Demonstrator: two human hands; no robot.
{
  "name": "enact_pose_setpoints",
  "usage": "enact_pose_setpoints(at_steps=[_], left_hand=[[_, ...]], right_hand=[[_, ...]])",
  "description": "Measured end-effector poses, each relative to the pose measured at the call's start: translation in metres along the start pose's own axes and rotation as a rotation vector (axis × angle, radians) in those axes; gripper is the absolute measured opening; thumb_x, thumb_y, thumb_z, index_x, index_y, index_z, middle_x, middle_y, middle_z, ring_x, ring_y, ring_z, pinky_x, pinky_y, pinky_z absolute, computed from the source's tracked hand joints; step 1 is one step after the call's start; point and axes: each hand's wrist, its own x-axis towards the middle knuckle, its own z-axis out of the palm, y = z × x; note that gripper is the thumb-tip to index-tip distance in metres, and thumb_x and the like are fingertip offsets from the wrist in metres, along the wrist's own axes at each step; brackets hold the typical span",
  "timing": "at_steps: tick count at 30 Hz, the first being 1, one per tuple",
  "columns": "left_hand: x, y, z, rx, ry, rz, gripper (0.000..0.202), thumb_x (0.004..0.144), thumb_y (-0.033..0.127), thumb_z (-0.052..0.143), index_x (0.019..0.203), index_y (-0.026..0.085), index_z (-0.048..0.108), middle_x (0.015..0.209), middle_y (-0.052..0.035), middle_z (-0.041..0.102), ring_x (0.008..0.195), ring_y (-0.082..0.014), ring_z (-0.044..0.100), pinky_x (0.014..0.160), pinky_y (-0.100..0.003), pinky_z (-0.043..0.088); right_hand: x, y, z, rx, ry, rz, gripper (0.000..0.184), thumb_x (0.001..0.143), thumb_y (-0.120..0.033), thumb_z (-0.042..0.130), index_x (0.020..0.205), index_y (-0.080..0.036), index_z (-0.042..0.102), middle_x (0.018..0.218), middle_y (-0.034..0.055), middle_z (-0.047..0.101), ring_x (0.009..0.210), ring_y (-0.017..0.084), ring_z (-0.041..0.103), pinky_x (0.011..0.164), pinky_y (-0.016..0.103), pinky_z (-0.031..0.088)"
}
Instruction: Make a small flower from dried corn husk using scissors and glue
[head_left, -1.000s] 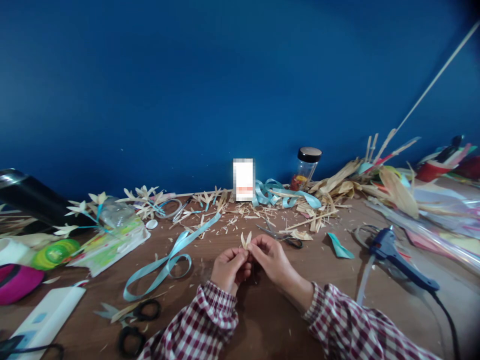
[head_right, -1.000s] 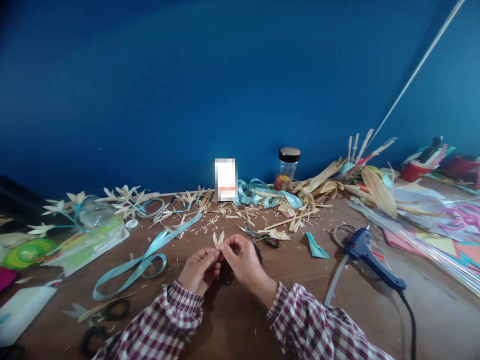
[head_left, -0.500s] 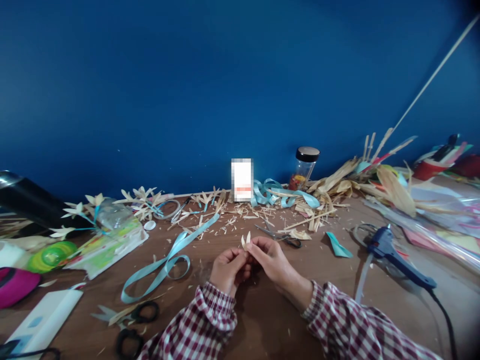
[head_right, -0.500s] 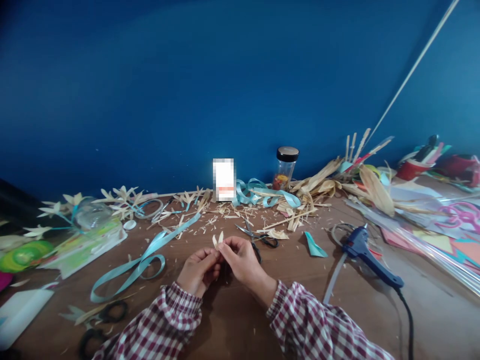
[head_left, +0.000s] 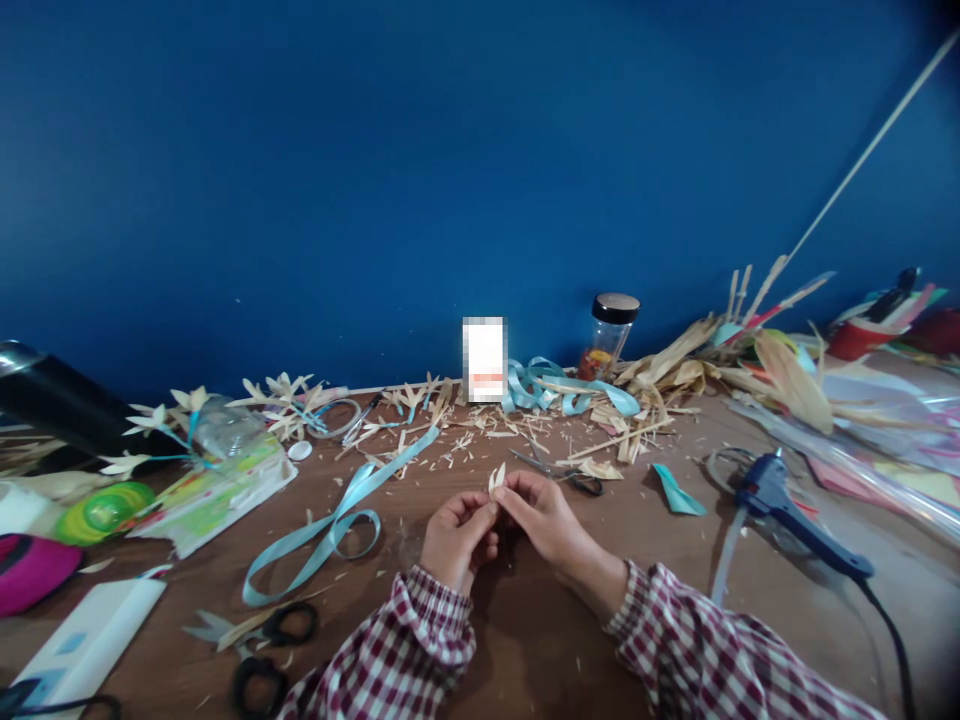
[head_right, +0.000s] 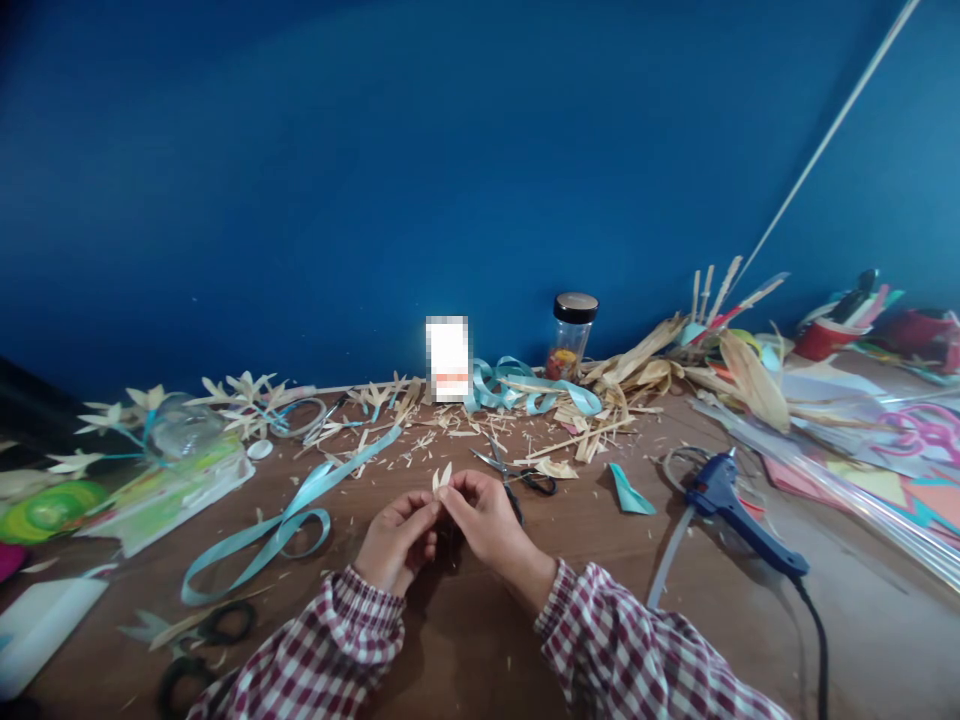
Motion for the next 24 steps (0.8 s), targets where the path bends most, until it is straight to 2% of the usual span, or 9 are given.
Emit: enact_pose_setpoints(at_steps=[2,5,8,10,14,18,24], left_hand=[[0.0021,0.0022,-0.0025,0.008,0.011,0.073,0.042,0.049,0.035,0.08,0.081,0.014,0.061,0.047,0.0081,0.052,0.033,-0.0019,0.042,0.031,-0.011,0.034],[0.0053,0.0069,-0.0064,-0.012,0.018,0.124,0.047,0.051,0.031,0.08,0.093,0.015,0.064,0.06,0.0034,0.06,0.045,-0.0041,0.052,0.037,-0.011,0.039],[0.0074,0.0083,-0.0089,-0.02,-0.005,0.07,0.04,0.052,0.028,0.08,0.088,0.014,0.069,0.08,-0.005,0.068,0.066,-0.0109,0.061,0.051,-0.016,0.049],[0.0083,0.0063,-0.0098,0.013,-0.025,0.073,0.035,0.054,0.029,0.079,0.085,0.014,0.07,0.084,-0.0075,0.069,0.072,-0.0138,0.062,0.056,-0.019,0.051],[0.0093,0.0012,-0.0104,0.032,-0.044,0.119,0.036,0.054,0.03,0.079,0.086,0.015,0.071,0.08,-0.0066,0.07,0.07,-0.0147,0.063,0.059,-0.022,0.053],[0.0087,0.0014,-0.0085,-0.009,0.021,0.087,0.029,0.05,0.031,0.08,0.074,0.015,0.072,0.075,-0.0052,0.071,0.066,-0.0133,0.062,0.057,-0.022,0.053],[0.0074,0.0046,-0.006,-0.022,0.038,0.058,0.029,0.049,0.029,0.081,0.072,0.014,0.073,0.07,-0.0049,0.07,0.065,-0.0133,0.062,0.056,-0.022,0.053]], right_hand=[[0.0001,0.0004,-0.0032,-0.13,0.004,-0.067,0.018,0.076,-0.03,0.057,0.067,-0.014,0.059,0.059,-0.0019,0.054,0.056,0.011,0.047,0.053,0.021,0.037],[-0.001,0.0022,-0.0056,-0.278,-0.009,-0.112,0.015,0.077,-0.026,0.055,0.071,-0.015,0.061,0.062,-0.0004,0.058,0.058,0.012,0.05,0.055,0.022,0.039],[-0.0024,0.0039,-0.0054,-0.371,-0.027,-0.131,0.016,0.079,-0.026,0.054,0.072,-0.015,0.063,0.065,0.001,0.062,0.06,0.013,0.053,0.056,0.022,0.04],[-0.0029,0.004,-0.0049,-0.411,-0.032,-0.145,0.018,0.08,-0.028,0.054,0.071,-0.015,0.063,0.065,0.0016,0.063,0.061,0.014,0.055,0.056,0.022,0.04],[-0.003,0.0017,-0.0043,-0.43,-0.026,-0.136,0.021,0.081,-0.031,0.053,0.072,-0.015,0.064,0.067,0.0025,0.064,0.062,0.014,0.056,0.057,0.023,0.041],[-0.0039,-0.0006,-0.0036,-0.427,-0.025,-0.135,0.023,0.081,-0.032,0.053,0.07,-0.015,0.062,0.066,0.0018,0.063,0.061,0.014,0.055,0.056,0.022,0.041],[-0.0048,-0.0025,-0.0029,-0.327,-0.045,-0.137,0.016,0.08,-0.03,0.054,0.075,-0.016,0.058,0.066,-0.0007,0.059,0.06,0.012,0.053,0.054,0.02,0.04]])
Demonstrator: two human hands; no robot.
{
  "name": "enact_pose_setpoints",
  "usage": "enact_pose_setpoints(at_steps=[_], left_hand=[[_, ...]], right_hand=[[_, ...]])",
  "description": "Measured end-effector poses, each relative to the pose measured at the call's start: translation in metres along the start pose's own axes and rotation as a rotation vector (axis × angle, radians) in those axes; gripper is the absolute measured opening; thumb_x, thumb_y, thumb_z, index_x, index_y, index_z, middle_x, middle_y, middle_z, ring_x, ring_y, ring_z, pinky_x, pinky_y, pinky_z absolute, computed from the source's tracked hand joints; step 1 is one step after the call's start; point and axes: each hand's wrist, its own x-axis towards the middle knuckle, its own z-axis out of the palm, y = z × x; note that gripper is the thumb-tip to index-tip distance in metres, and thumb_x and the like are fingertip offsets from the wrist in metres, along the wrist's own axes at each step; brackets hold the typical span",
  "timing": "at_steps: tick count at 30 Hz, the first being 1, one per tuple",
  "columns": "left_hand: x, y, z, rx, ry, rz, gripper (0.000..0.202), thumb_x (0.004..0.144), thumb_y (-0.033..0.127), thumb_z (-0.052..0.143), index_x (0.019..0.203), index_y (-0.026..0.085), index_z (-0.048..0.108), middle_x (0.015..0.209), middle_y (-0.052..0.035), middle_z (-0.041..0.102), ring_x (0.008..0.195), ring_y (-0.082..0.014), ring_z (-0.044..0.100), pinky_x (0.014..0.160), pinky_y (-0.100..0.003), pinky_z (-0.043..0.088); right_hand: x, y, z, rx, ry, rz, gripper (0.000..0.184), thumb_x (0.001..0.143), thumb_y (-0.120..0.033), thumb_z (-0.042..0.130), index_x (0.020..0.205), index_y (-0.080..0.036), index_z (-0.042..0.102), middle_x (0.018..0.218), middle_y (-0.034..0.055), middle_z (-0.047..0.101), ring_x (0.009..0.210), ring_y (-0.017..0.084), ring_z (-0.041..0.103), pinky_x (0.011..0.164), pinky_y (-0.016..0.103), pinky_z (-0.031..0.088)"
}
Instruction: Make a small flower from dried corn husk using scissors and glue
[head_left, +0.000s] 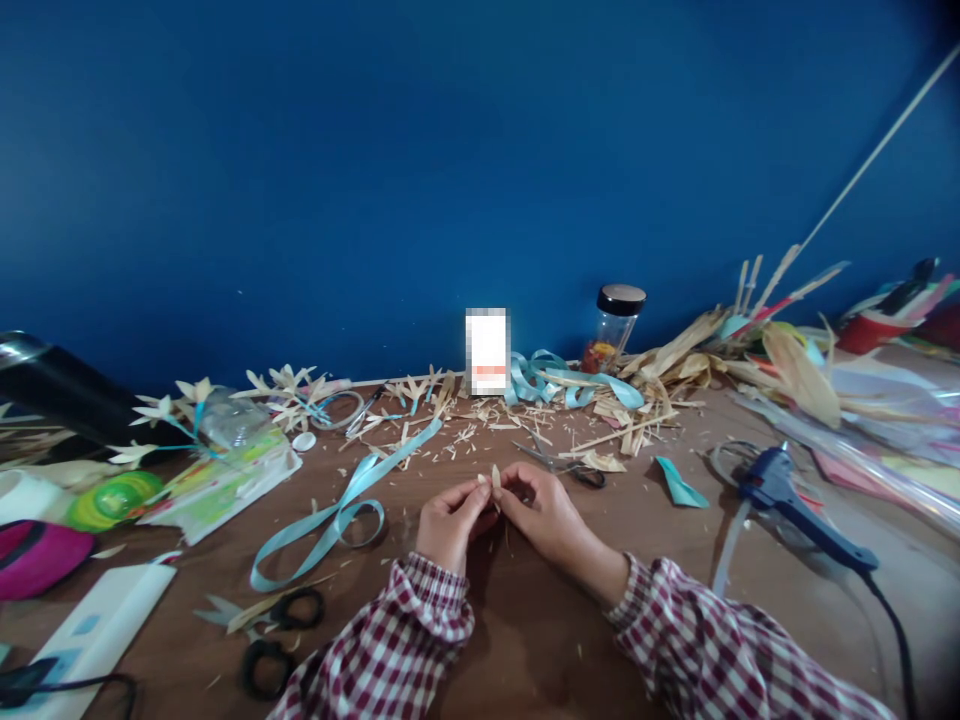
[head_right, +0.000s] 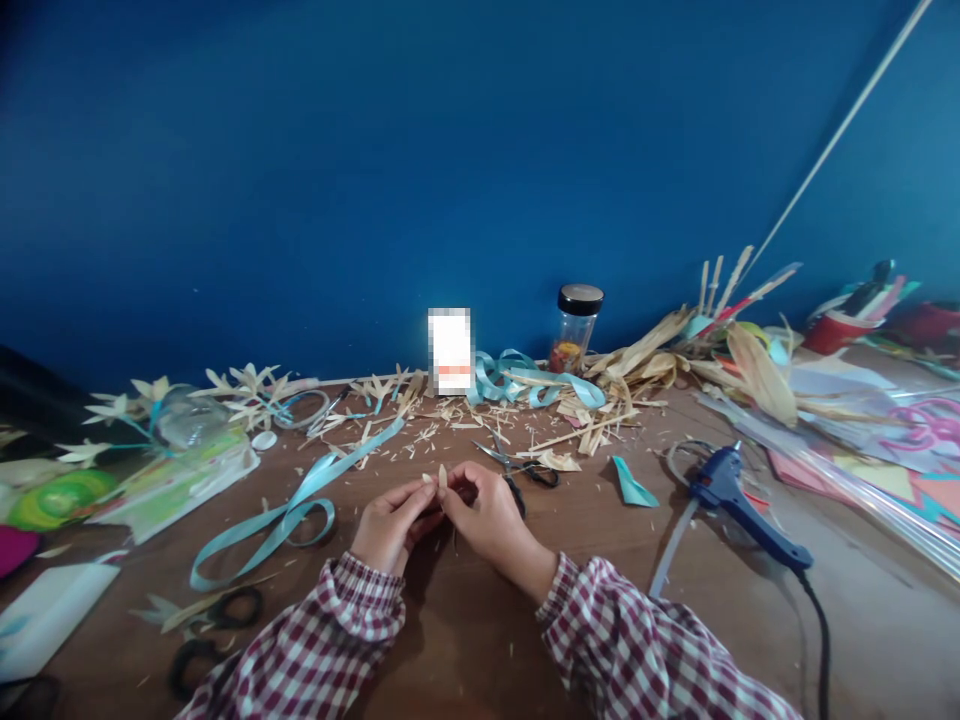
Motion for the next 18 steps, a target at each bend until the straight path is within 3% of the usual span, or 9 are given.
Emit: enact_pose_setpoints(at_steps=[6,18], left_hand=[[-0.0012,-0.0008,-0.0013,-0.005,-0.011,-0.01,0.028,0.05,0.028,0.081,0.073,0.014,0.072,0.073,-0.0054,0.071,0.066,-0.0139,0.064,0.056,-0.021,0.053],[-0.0026,-0.0005,0.0001,-0.073,0.005,-0.036,0.024,0.052,0.02,0.08,0.072,0.01,0.071,0.066,-0.0057,0.07,0.059,-0.0116,0.062,0.057,-0.021,0.054]], right_hand=[[0.0012,-0.0022,-0.0001,0.016,0.027,-0.003,0.021,0.081,-0.034,0.054,0.07,-0.015,0.057,0.06,-0.0024,0.053,0.056,0.01,0.046,0.051,0.02,0.036],[0.0009,0.0004,0.0009,0.026,0.054,0.024,0.023,0.08,-0.036,0.055,0.07,-0.016,0.057,0.061,-0.0009,0.055,0.056,0.011,0.046,0.051,0.021,0.037]])
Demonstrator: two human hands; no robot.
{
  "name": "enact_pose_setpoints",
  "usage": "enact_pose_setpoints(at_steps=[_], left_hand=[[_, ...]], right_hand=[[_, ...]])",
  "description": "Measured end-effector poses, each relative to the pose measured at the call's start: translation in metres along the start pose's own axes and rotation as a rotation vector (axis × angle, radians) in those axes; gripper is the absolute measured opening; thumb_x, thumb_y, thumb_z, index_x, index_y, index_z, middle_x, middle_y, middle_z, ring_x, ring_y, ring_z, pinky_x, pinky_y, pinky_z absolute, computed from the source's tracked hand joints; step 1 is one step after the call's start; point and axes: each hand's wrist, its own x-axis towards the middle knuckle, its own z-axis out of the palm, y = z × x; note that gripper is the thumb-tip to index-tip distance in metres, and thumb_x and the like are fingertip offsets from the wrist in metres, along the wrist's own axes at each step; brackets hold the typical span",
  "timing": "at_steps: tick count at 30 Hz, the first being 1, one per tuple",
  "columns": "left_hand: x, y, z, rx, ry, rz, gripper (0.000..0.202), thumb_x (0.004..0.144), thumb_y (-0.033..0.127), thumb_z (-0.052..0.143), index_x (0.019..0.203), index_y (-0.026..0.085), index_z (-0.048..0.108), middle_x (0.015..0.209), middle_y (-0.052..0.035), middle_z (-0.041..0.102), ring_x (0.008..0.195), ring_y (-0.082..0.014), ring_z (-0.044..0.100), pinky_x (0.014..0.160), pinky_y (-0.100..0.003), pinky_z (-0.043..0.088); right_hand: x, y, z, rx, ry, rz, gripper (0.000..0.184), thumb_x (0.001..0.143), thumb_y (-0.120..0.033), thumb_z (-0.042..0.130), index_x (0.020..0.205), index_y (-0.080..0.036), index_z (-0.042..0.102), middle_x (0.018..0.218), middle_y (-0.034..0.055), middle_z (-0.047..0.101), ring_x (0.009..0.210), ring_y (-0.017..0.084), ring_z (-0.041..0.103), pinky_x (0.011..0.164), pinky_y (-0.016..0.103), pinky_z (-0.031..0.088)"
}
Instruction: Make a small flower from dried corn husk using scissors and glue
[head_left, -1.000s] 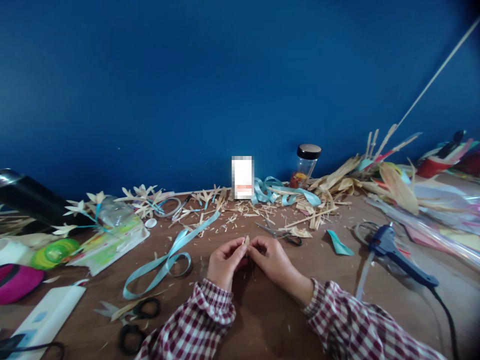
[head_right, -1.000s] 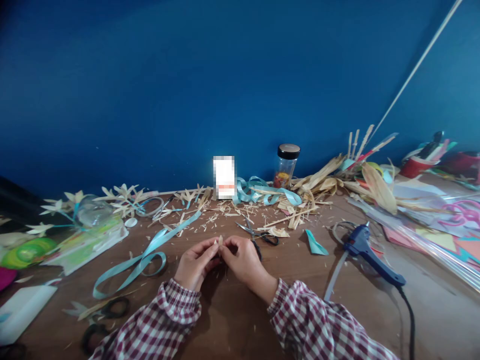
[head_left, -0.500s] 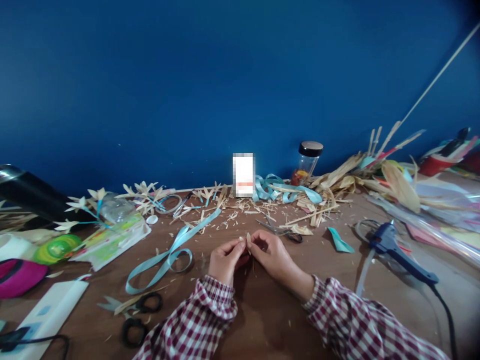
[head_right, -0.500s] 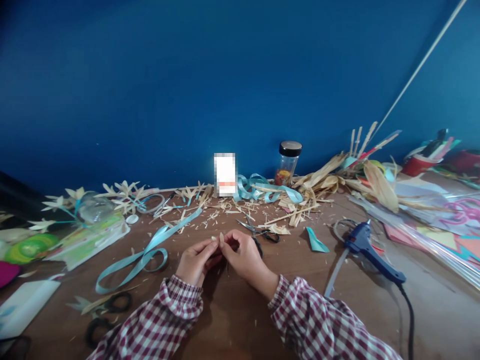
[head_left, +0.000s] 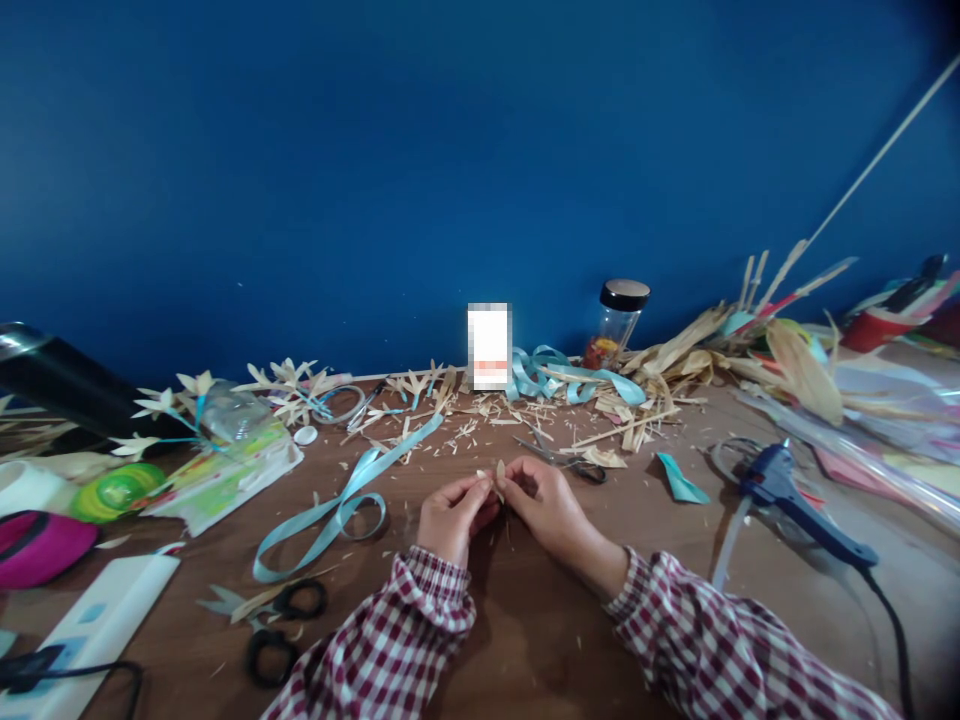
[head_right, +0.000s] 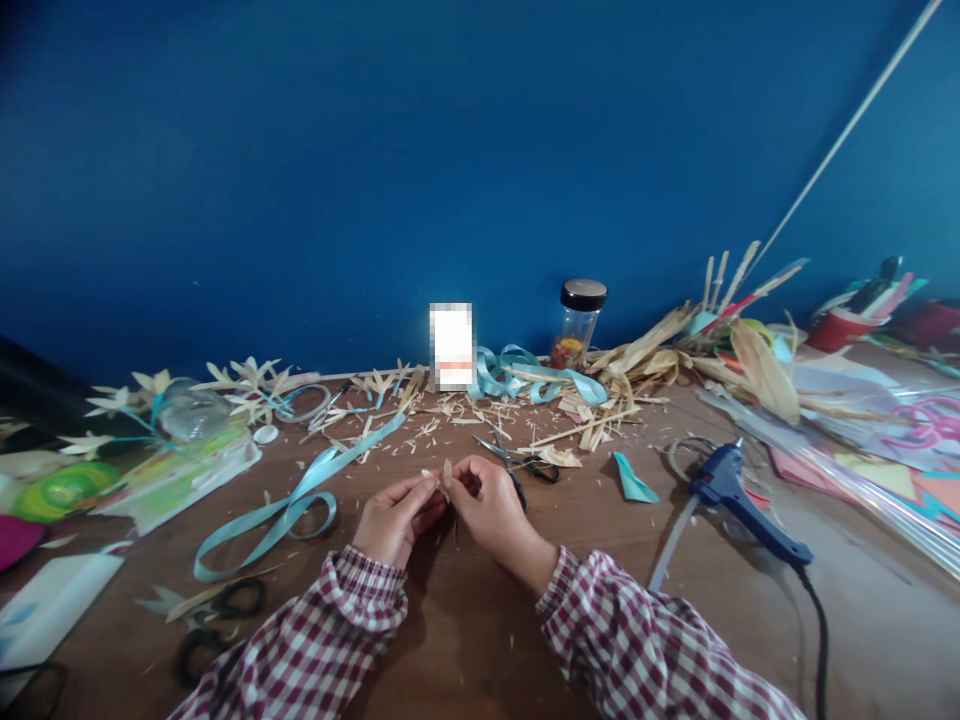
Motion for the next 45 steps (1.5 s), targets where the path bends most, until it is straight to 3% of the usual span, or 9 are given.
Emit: enact_pose_setpoints(at_steps=[25,35,45], left_hand=[[-0.001,0.004,0.001,-0.022,0.028,-0.005,0.02,0.056,0.018,0.078,0.072,0.011,0.07,0.061,-0.0037,0.066,0.058,-0.0115,0.062,0.055,-0.022,0.054],[0.003,-0.003,0.0,0.082,-0.108,0.014,0.049,0.045,0.022,0.083,0.09,0.012,0.066,0.076,-0.0069,0.071,0.063,-0.0142,0.064,0.055,-0.021,0.053],[0.008,-0.005,-0.007,0.121,-0.118,-0.005,0.049,0.045,0.025,0.083,0.09,0.014,0.067,0.071,-0.0052,0.07,0.061,-0.014,0.064,0.055,-0.021,0.052]], right_hand=[[0.001,0.009,0.002,0.035,-0.002,-0.026,0.019,0.082,-0.034,0.051,0.077,-0.017,0.056,0.069,-0.0001,0.058,0.063,0.013,0.053,0.058,0.022,0.042],[0.002,0.005,0.002,0.1,0.044,0.006,0.016,0.079,-0.032,0.054,0.074,-0.017,0.055,0.067,0.0002,0.056,0.062,0.013,0.051,0.057,0.023,0.042],[0.001,0.007,0.004,0.117,0.023,0.001,0.019,0.08,-0.034,0.053,0.071,-0.017,0.053,0.065,-0.001,0.054,0.06,0.012,0.05,0.055,0.022,0.042]])
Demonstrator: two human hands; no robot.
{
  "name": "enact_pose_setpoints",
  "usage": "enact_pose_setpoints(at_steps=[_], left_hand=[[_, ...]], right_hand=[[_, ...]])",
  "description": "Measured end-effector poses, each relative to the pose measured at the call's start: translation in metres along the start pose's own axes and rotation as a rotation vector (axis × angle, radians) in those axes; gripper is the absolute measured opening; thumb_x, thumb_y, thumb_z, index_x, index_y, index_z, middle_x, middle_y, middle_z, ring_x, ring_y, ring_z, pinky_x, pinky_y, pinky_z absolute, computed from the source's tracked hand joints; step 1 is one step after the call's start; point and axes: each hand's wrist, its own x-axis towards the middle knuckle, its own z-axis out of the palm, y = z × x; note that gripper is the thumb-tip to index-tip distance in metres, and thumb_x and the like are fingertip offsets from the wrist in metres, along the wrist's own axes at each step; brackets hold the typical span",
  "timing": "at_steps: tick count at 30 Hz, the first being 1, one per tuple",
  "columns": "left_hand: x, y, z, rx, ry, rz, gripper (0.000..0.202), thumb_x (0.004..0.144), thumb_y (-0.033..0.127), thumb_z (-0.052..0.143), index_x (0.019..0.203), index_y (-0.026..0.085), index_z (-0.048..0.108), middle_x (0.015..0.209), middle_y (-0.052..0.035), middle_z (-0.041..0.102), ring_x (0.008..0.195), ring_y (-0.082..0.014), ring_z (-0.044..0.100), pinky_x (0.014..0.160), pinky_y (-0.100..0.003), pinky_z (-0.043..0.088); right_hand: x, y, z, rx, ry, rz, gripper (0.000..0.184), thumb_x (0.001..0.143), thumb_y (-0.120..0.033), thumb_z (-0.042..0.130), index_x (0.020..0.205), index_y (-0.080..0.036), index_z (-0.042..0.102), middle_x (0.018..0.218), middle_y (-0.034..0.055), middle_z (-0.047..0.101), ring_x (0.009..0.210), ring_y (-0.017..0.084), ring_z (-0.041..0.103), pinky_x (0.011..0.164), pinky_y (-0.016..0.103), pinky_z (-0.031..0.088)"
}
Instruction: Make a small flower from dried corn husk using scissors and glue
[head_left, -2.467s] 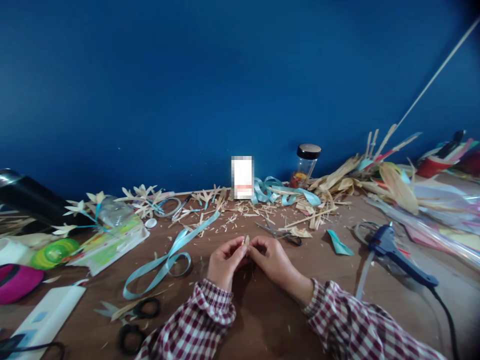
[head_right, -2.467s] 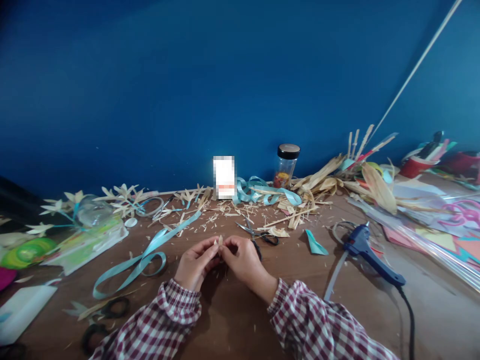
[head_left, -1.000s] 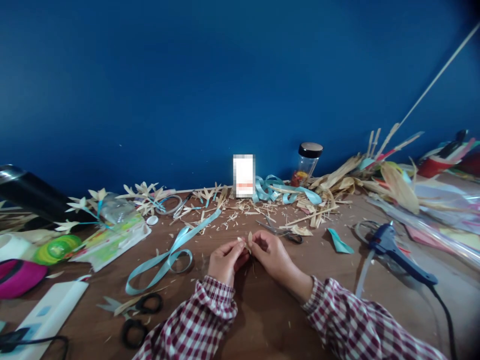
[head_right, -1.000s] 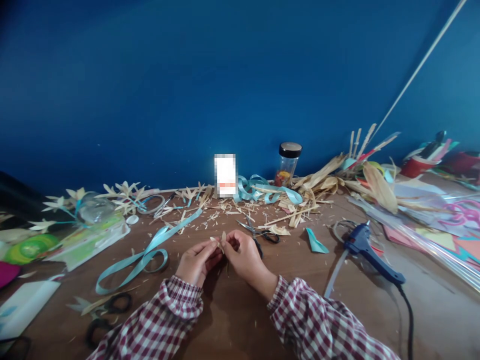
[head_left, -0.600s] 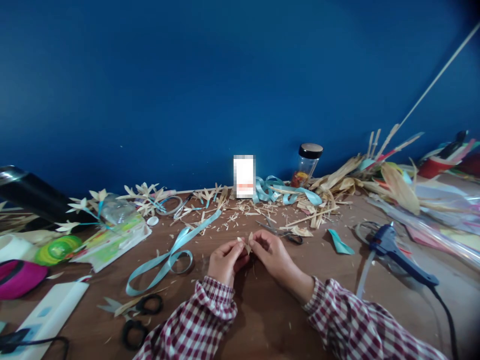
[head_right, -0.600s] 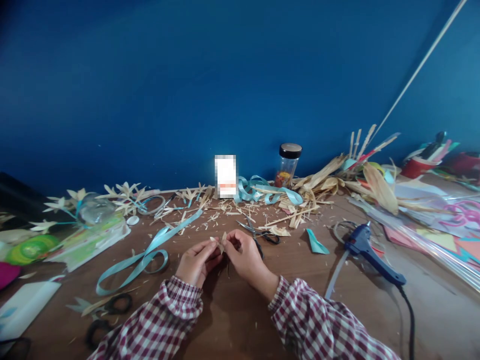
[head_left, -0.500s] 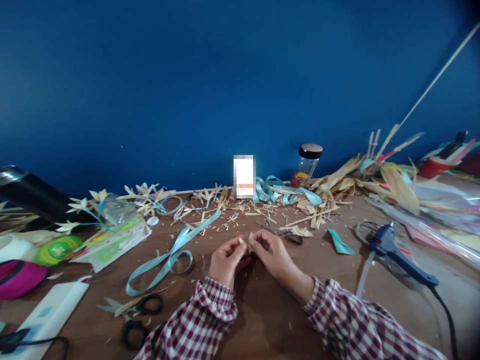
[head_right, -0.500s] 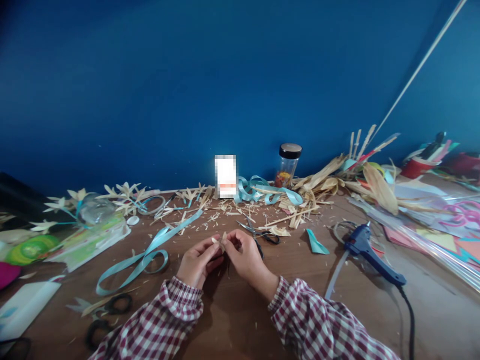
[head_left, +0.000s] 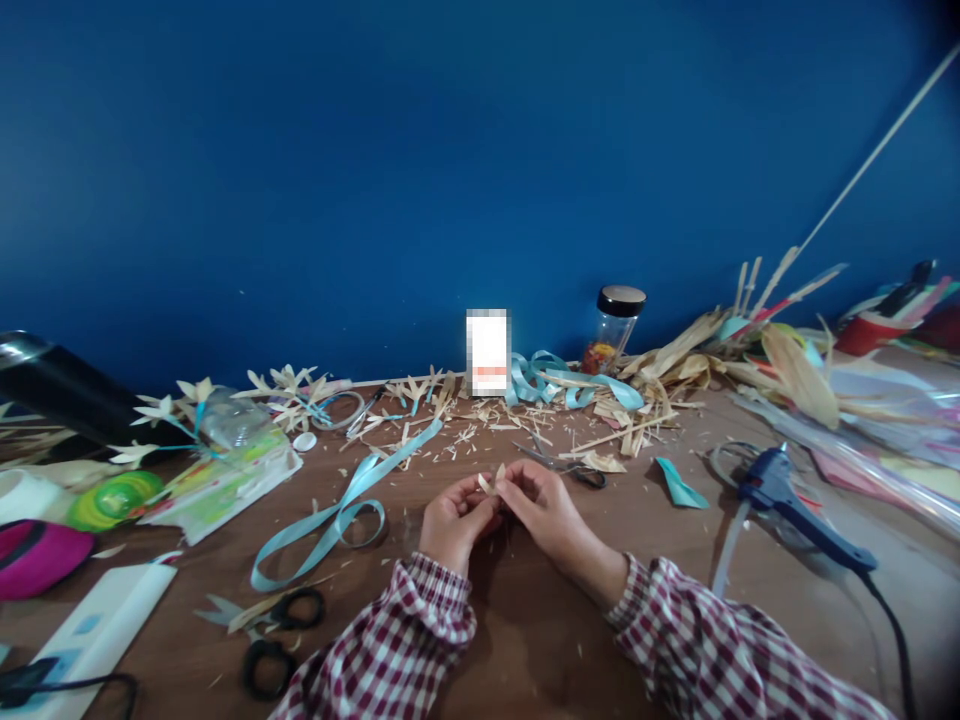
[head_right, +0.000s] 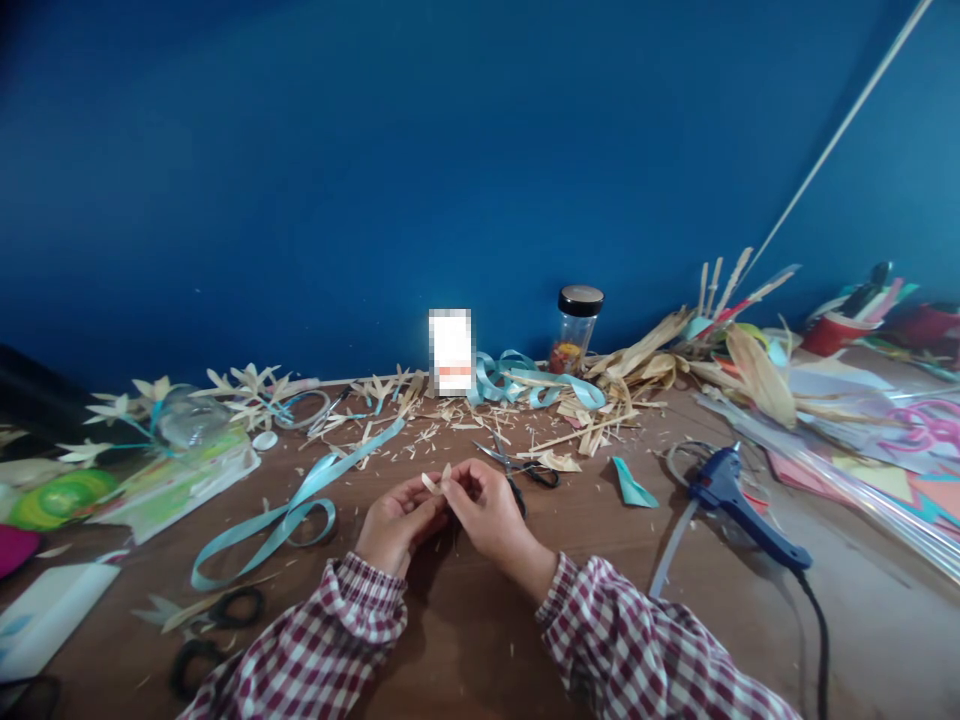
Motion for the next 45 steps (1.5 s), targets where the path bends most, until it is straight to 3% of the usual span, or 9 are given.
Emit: enact_pose_setpoints(at_steps=[8,13,21,30,37,45], left_hand=[[0.0,-0.0012,-0.0011,-0.074,0.011,0.017,0.052,0.049,0.022,0.083,0.096,0.015,0.064,0.075,-0.0039,0.069,0.061,-0.011,0.062,0.056,-0.02,0.051],[0.0016,-0.0031,-0.0026,-0.073,-0.004,0.044,0.056,0.05,0.021,0.082,0.102,0.015,0.062,0.066,-0.0004,0.067,0.059,-0.0114,0.062,0.056,-0.02,0.052],[0.0004,0.0007,0.0,-0.083,0.005,-0.01,0.057,0.047,0.021,0.084,0.1,0.014,0.063,0.077,-0.0056,0.07,0.065,-0.0135,0.064,0.061,-0.022,0.053],[0.0036,-0.003,-0.0035,-0.093,-0.03,0.07,0.058,0.051,0.019,0.082,0.105,0.016,0.061,0.056,0.0049,0.061,0.052,-0.0075,0.057,0.055,-0.018,0.05],[0.0034,-0.0022,-0.0035,-0.091,-0.016,0.006,0.06,0.047,0.02,0.083,0.103,0.014,0.063,0.074,-0.0041,0.068,0.062,-0.012,0.062,0.06,-0.022,0.053],[0.0031,-0.0019,-0.0034,-0.094,-0.023,0.047,0.053,0.051,0.017,0.081,0.101,0.016,0.064,0.064,0.0013,0.065,0.057,-0.0087,0.06,0.057,-0.019,0.052]], right_hand=[[-0.0002,-0.0013,0.0003,0.0,-0.035,0.01,0.017,0.08,-0.033,0.053,0.073,-0.017,0.054,0.066,-0.0004,0.055,0.06,0.012,0.05,0.056,0.022,0.042],[-0.0005,-0.004,0.0006,-0.009,-0.016,0.014,0.017,0.078,-0.031,0.053,0.069,-0.017,0.053,0.063,-0.0016,0.053,0.058,0.012,0.049,0.055,0.022,0.041],[0.001,0.0018,0.0,0.011,0.017,0.007,0.015,0.079,-0.029,0.053,0.07,-0.016,0.053,0.062,-0.0027,0.051,0.057,0.011,0.047,0.053,0.021,0.038],[0.0008,0.002,0.0009,0.01,-0.012,-0.008,0.015,0.08,-0.028,0.052,0.07,-0.016,0.052,0.063,-0.0026,0.051,0.058,0.011,0.046,0.054,0.021,0.038],[0.0011,0.0036,0.0007,0.019,0.034,0.002,0.014,0.079,-0.027,0.052,0.071,-0.016,0.052,0.062,-0.0031,0.049,0.057,0.01,0.044,0.053,0.021,0.036],[0.0001,0.0031,0.0019,0.027,0.023,-0.003,0.014,0.08,-0.028,0.052,0.072,-0.016,0.053,0.062,-0.003,0.05,0.057,0.01,0.044,0.053,0.021,0.037]])
